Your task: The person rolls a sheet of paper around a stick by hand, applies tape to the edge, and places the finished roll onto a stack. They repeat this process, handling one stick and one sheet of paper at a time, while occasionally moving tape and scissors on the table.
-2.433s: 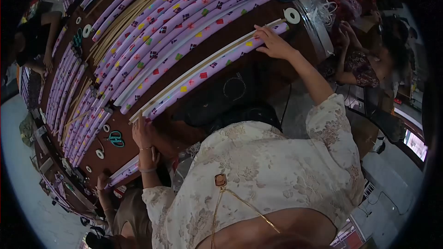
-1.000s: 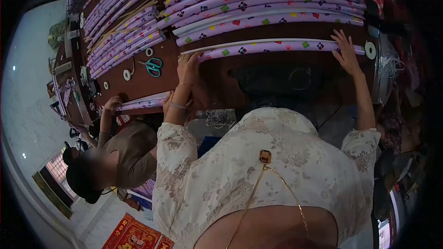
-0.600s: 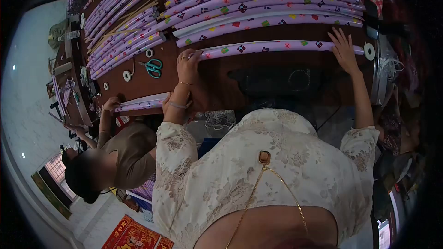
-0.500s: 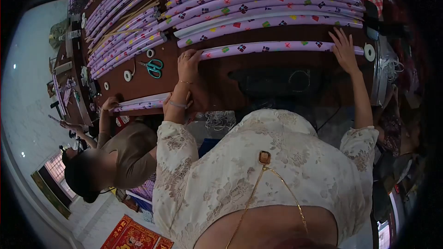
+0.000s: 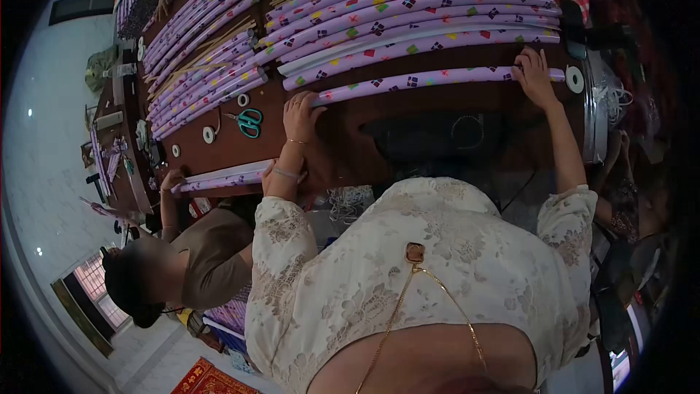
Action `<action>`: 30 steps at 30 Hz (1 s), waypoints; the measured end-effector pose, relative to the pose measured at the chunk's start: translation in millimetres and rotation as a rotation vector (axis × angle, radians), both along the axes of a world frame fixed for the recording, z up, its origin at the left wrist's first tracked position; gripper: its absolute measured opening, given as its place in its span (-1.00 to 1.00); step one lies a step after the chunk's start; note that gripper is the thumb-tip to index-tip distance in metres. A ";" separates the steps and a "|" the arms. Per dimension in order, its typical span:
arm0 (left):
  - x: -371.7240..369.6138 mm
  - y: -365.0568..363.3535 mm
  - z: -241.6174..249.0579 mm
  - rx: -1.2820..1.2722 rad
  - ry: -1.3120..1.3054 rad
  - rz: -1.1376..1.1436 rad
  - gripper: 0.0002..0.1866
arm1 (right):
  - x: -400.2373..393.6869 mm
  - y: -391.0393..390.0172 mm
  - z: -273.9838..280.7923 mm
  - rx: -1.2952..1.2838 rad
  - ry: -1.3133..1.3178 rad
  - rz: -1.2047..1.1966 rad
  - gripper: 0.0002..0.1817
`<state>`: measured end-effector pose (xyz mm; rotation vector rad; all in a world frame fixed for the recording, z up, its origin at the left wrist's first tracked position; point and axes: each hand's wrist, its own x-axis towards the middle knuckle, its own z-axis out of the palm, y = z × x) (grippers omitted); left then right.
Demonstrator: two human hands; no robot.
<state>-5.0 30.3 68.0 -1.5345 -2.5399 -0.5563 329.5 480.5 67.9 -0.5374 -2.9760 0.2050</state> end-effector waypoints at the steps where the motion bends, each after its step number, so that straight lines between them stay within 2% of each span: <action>1: -2.7 -1.0 -0.8 -0.008 0.029 0.001 -0.64 | -0.9 -1.5 2.9 -0.030 -0.070 -0.014 -0.79; 4: -8.5 0.1 0.6 -0.136 0.031 0.047 -0.66 | -6.8 -5.8 2.2 -0.027 -0.038 -0.040 -0.81; 8: -29.6 3.1 -11.1 -0.146 -0.038 -0.005 -0.67 | -10.2 -13.5 2.4 -0.121 -0.028 -0.070 -0.76; 10: -31.0 8.3 -9.2 -0.176 -0.003 -0.023 -0.68 | -7.5 -19.3 0.4 -0.040 -0.012 -0.043 -0.64; 11: -28.3 9.7 -10.4 -0.173 -0.002 -0.028 -0.68 | -8.5 -16.5 -0.2 -0.099 -0.093 -0.070 -0.58; 14: -18.9 11.7 -7.0 -0.170 -0.072 0.042 -0.66 | -8.8 -13.0 0.9 -0.169 -0.087 -0.060 -0.59; 18: -17.1 1.6 -18.4 -0.162 -0.074 -0.077 -0.61 | -9.2 -3.0 -12.7 -0.247 -0.089 0.006 -0.63; 20: -13.9 4.6 -9.9 -0.275 -0.010 -0.124 -0.58 | -9.0 -5.1 -8.5 -0.195 -0.113 -0.029 -0.70; 22: -15.6 7.5 -12.4 -0.225 -0.097 -0.060 -0.64 | -8.4 -0.4 -17.1 -0.150 -0.055 0.005 -0.71; 25: -23.3 12.1 -16.9 -0.065 -0.260 0.039 -0.69 | -16.0 3.6 -27.8 -0.284 -0.004 -0.057 -0.64; 27: -35.2 16.3 -19.1 -0.245 -0.417 0.135 -0.70 | -19.9 -0.2 -33.2 -0.236 0.026 -0.068 -0.67; 28: -38.6 17.8 -22.5 -0.196 -0.313 0.064 -0.72 | -23.3 -2.4 -35.1 -0.193 0.062 -0.078 -0.69; 30: -43.9 19.8 -29.5 -0.212 -0.313 0.102 -0.72 | -32.6 -15.4 -37.9 -0.110 0.103 -0.059 -0.71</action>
